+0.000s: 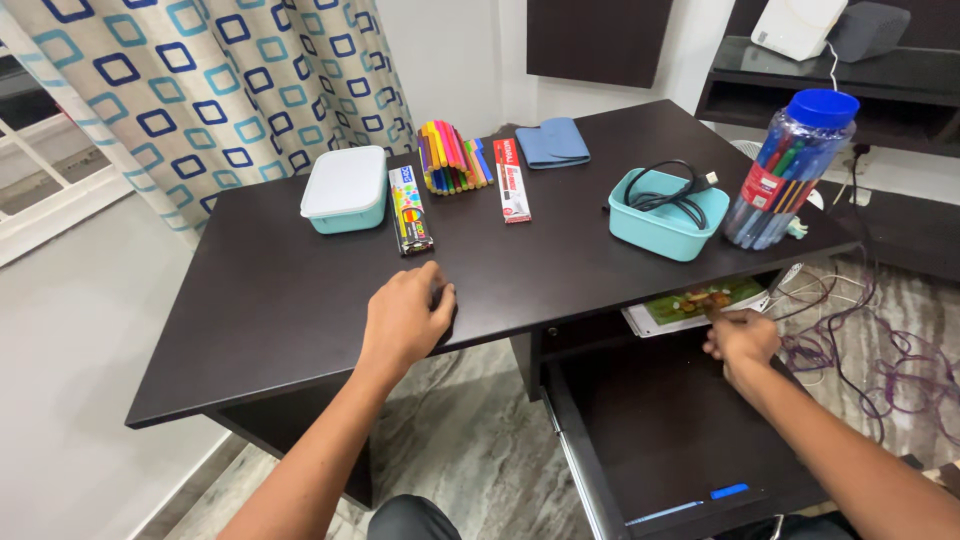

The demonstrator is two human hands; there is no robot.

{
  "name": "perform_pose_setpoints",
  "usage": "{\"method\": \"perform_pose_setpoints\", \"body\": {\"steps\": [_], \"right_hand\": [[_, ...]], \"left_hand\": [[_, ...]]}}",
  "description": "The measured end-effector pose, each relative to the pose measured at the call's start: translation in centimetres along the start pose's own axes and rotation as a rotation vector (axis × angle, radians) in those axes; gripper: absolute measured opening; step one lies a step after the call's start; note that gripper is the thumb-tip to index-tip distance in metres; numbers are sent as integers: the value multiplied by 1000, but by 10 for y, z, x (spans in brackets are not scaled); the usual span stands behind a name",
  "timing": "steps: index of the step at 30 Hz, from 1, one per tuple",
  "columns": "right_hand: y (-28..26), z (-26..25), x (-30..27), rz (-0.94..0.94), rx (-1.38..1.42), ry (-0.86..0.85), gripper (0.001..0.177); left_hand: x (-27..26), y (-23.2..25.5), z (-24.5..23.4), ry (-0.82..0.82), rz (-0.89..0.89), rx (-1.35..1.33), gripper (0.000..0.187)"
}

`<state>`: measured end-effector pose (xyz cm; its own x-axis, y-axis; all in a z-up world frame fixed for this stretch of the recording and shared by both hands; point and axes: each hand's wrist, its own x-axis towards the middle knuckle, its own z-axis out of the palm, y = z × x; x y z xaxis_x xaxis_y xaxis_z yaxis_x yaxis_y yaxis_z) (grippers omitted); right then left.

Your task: The person organizes stationery items on a desk by placing them into a drawer. They handle a notebook, a book, colored markers, a plastic container, a pen, a pencil box, a small container with cables, a blue pouch, and a jar of pens, placing each into the drawer.

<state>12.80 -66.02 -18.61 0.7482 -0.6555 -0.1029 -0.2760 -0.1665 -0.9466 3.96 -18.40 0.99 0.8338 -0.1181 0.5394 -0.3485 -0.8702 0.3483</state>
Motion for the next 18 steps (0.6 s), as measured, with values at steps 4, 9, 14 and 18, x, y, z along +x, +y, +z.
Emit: {"method": "perform_pose_setpoints", "body": {"steps": [4, 9, 14, 18], "right_hand": [[-33, -7, -64, -771, -169, 178, 23], [-99, -22, -127, -957, -145, 222, 22], [-147, -42, -154, -1147, -244, 157, 25], [-170, -36, -162, -1213, -226, 44, 19]], "left_hand": [[1, -2, 2, 4, 3, 17, 20], [1, 0, 0, -21, -27, -13, 20], [0, 2, -4, -34, -42, 2, 20], [0, 1, -1, -18, -18, 2, 20]]}}
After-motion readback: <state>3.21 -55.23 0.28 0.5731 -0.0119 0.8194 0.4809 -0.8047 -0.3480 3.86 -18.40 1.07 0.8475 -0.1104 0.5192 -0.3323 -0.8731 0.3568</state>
